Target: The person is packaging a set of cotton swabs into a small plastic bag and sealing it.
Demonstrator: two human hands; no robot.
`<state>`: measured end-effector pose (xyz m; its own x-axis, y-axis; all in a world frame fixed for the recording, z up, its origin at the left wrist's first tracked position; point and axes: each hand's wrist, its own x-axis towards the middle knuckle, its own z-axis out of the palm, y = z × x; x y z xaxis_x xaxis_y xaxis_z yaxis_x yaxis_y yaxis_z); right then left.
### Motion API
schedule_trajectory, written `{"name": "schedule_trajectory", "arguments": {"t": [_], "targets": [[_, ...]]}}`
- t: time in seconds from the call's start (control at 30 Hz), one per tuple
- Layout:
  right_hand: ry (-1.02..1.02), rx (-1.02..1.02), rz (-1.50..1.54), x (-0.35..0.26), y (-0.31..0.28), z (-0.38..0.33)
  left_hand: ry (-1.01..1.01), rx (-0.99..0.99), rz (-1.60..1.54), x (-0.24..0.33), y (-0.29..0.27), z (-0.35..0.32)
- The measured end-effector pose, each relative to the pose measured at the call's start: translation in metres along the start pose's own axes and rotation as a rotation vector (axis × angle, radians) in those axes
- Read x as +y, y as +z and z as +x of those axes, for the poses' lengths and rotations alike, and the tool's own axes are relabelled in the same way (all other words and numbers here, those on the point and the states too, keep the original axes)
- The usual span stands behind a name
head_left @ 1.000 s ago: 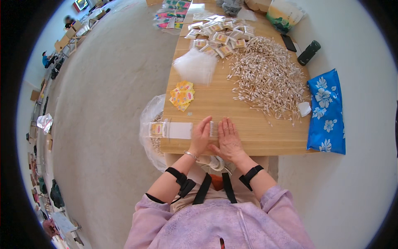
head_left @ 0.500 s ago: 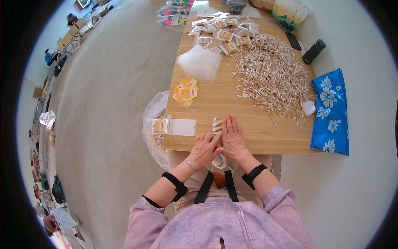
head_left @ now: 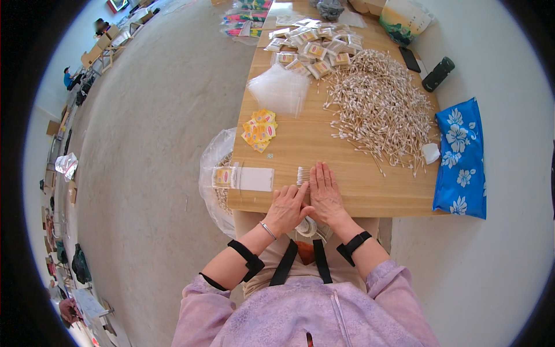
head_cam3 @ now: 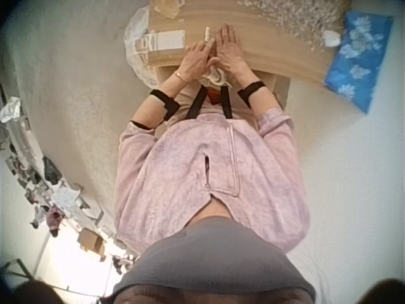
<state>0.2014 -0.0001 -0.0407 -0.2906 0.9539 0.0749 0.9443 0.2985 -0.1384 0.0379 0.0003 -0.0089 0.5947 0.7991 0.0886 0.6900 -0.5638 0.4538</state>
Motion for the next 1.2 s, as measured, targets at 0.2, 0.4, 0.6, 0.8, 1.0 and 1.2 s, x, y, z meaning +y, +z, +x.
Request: {"name": "schedule_trajectory", "arguments": {"t": [0.2,0.4,0.6,0.8,1.0,1.2], "targets": [[0.007,-0.040,0.014,-0.001,-0.006,0.000,-0.011,0.000,-0.007,0.001,-0.002,0.001],[0.008,-0.017,0.018,-0.001,-0.005,-0.001,-0.041,0.030,-0.002,0.004,0.002,0.007],[0.019,-0.044,-0.018,-0.004,-0.008,0.001,-0.037,0.030,0.021,0.002,0.001,0.006],[0.022,-0.013,0.004,-0.001,-0.001,0.000,-0.076,0.038,0.014,0.005,0.000,0.013],[0.011,0.030,0.039,0.000,0.003,-0.001,-0.078,0.053,0.048,0.003,0.004,0.017],[0.023,0.016,0.083,0.000,0.003,-0.001,-0.098,0.006,0.040,0.009,-0.003,0.016]]}}
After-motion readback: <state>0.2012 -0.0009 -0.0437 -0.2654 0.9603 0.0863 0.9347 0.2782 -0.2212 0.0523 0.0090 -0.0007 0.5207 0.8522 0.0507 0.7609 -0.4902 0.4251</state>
